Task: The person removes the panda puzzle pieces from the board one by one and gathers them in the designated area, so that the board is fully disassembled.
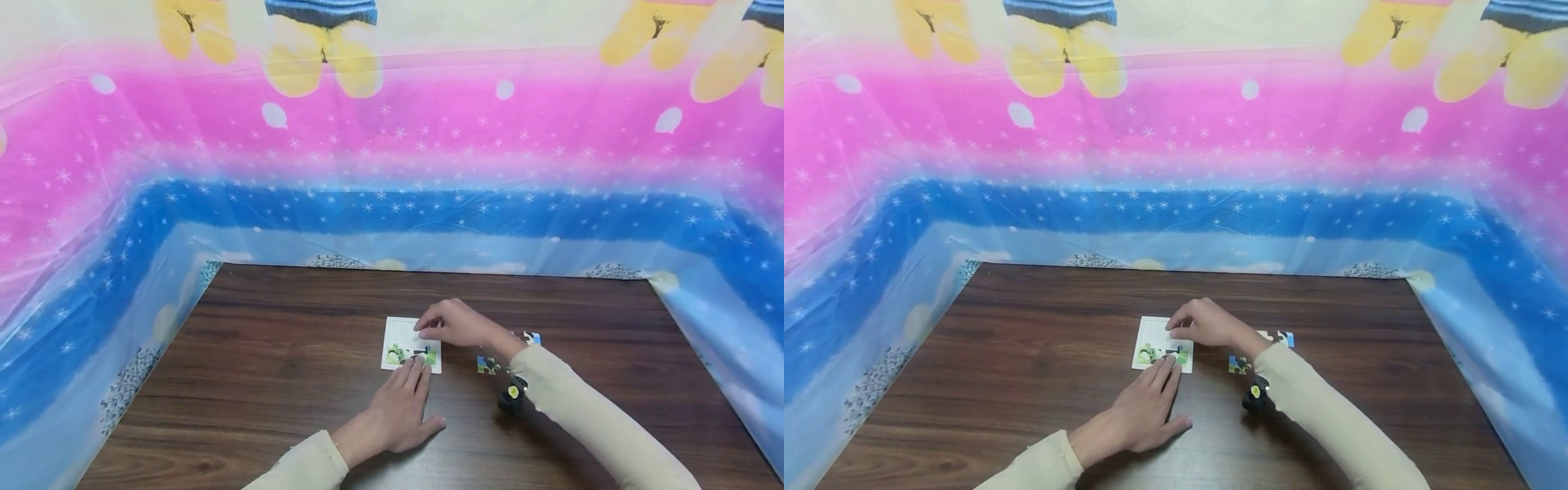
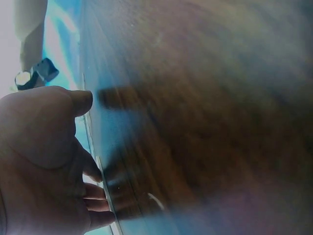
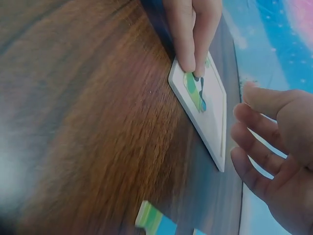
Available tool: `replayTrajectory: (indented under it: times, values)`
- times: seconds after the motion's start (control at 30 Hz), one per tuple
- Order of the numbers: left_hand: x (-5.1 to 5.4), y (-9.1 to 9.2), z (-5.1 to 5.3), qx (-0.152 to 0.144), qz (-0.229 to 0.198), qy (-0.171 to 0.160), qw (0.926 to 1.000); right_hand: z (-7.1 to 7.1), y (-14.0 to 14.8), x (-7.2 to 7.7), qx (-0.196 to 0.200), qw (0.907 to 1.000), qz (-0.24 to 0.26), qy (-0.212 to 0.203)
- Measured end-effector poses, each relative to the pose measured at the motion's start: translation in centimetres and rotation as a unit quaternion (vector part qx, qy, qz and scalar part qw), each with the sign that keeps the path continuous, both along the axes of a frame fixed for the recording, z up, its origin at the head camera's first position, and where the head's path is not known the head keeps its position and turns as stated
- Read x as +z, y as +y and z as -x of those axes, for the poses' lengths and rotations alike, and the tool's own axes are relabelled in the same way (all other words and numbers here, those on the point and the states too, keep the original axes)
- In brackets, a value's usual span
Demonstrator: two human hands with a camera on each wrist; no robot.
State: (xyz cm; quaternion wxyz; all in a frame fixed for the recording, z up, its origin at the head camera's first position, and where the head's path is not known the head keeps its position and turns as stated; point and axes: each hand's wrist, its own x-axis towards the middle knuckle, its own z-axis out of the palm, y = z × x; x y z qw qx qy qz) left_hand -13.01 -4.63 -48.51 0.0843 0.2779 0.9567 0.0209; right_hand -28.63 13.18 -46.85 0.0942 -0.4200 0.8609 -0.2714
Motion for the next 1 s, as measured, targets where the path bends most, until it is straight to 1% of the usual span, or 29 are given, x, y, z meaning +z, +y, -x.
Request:
replayTrajectory:
  times: [0.17, 0.37, 0.57, 0.7, 0.9, 1.0]
  values:
    - [-0.4, 0.0, 0.0, -0.002, 0.002, -0.002, 1.0000, 1.1, -1.1, -0.8, 0.017, 0.9999, -0.002, -0.001]
    - [-0.3, 0.1, 0.0, 0.002, 0.015, -0.009, 0.9998, 1.7, -2.4, -1.2, 0.046, 0.9989, -0.008, -0.006]
    - [-0.2, 0.0, 0.0, -0.003, 0.020, -0.007, 0.9998, 1.4, -3.8, -1.1, 0.082, 0.9965, -0.006, -0.010]
    - [-0.1, 0.1, 0.0, -0.002, 0.021, -0.007, 0.9998, 1.2, -4.4, -1.3, 0.097, 0.9952, -0.009, -0.005]
    - [0.0, 0.1, -0.1, 0.001, 0.025, -0.001, 0.9997, 1.0, -4.9, -1.7, 0.103, 0.9940, -0.033, 0.018]
    - [-0.1, 0.1, -0.1, -0.001, 0.022, 0.002, 0.9998, 0.7, -5.1, -1.7, 0.104, 0.9935, -0.042, 0.019]
